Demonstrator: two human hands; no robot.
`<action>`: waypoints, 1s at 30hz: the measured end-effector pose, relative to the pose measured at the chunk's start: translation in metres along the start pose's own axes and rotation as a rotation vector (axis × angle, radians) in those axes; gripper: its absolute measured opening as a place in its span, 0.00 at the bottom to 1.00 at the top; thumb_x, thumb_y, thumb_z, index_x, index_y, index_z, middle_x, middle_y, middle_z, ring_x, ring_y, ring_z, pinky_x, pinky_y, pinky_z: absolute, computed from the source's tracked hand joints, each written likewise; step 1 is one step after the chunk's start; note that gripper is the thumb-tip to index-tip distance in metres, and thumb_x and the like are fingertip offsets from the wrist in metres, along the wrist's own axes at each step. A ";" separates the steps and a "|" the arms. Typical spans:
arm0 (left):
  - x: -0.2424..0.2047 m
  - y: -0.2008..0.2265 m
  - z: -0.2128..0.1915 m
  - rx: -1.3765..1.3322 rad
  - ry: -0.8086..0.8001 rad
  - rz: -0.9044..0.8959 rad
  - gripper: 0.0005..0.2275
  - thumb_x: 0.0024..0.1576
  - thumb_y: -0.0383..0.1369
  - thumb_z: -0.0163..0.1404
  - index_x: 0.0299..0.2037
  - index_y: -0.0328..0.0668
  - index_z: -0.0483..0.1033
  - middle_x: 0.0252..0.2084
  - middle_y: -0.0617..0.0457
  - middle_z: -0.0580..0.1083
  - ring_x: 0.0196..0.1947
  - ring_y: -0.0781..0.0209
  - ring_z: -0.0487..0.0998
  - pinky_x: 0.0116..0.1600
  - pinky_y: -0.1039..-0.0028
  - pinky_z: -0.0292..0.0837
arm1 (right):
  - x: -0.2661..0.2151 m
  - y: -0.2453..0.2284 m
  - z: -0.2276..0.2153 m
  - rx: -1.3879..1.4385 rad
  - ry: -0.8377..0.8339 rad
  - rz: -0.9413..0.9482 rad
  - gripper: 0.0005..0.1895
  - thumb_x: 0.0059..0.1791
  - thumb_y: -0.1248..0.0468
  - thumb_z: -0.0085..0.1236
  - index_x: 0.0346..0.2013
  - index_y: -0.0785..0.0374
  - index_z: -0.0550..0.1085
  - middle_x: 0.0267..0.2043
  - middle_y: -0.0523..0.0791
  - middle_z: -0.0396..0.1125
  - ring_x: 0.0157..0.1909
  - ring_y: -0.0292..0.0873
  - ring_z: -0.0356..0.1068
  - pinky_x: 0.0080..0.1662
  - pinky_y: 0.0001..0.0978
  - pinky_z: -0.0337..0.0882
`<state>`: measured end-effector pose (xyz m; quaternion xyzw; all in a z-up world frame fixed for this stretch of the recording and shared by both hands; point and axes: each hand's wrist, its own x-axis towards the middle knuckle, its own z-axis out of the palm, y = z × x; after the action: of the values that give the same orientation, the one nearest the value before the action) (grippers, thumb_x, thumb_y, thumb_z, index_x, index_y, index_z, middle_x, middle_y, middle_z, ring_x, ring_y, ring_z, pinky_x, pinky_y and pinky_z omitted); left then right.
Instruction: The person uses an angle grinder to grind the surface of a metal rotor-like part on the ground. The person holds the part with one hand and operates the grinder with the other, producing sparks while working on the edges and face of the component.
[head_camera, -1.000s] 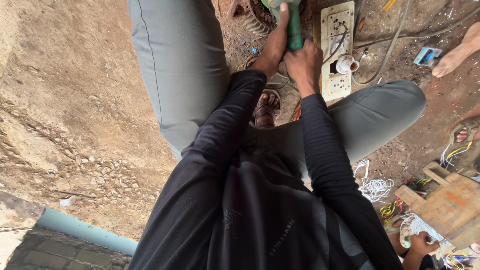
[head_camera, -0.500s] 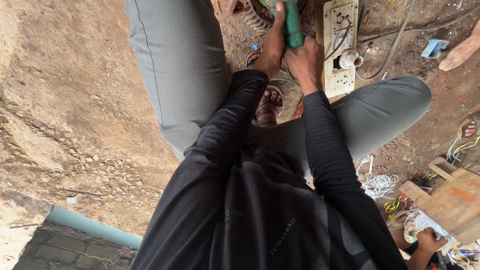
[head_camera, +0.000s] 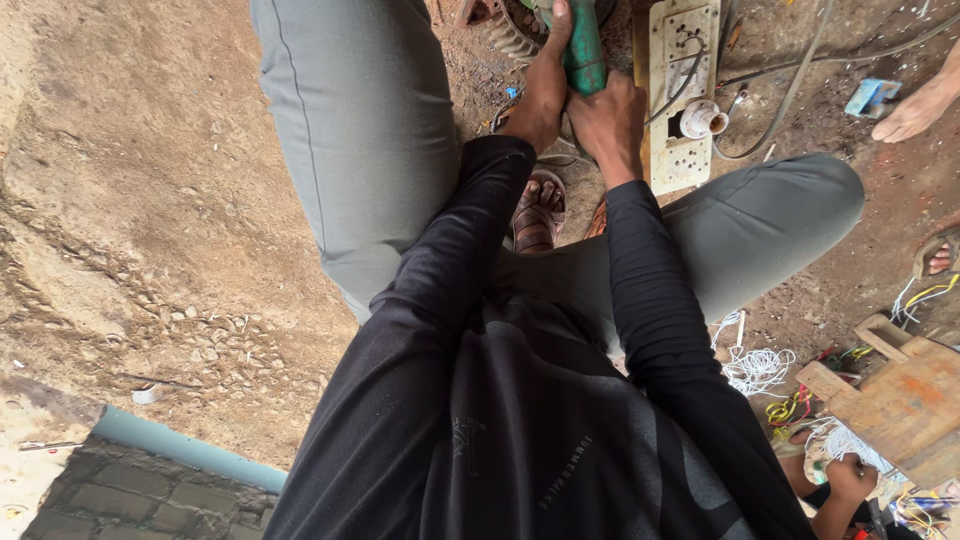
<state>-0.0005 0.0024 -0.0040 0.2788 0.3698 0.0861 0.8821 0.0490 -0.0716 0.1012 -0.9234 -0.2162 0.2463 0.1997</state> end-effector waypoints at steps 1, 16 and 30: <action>0.001 0.001 0.001 -0.015 0.000 0.009 0.52 0.51 0.71 0.41 0.71 0.24 0.56 0.63 0.34 0.67 0.65 0.42 0.68 0.68 0.52 0.61 | 0.000 0.000 0.000 0.002 0.010 -0.013 0.14 0.44 0.57 0.64 0.31 0.66 0.76 0.26 0.50 0.73 0.27 0.49 0.74 0.33 0.45 0.71; -0.018 0.033 0.010 -0.124 -0.017 -0.048 0.43 0.57 0.65 0.41 0.68 0.31 0.59 0.53 0.41 0.69 0.54 0.49 0.72 0.61 0.57 0.69 | 0.006 0.010 0.014 0.167 -0.027 0.010 0.11 0.43 0.59 0.62 0.32 0.65 0.76 0.28 0.48 0.73 0.26 0.45 0.72 0.33 0.40 0.74; -0.045 0.061 0.026 -0.230 -0.084 -0.107 0.32 0.62 0.60 0.39 0.57 0.34 0.66 0.47 0.45 0.73 0.49 0.52 0.76 0.58 0.57 0.73 | 0.004 0.008 0.004 0.196 0.006 -0.006 0.25 0.39 0.56 0.70 0.40 0.73 0.74 0.30 0.55 0.74 0.26 0.47 0.76 0.32 0.38 0.78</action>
<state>-0.0107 0.0261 0.0717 0.1589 0.3347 0.0688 0.9263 0.0525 -0.0746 0.0927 -0.8996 -0.1932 0.2628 0.2904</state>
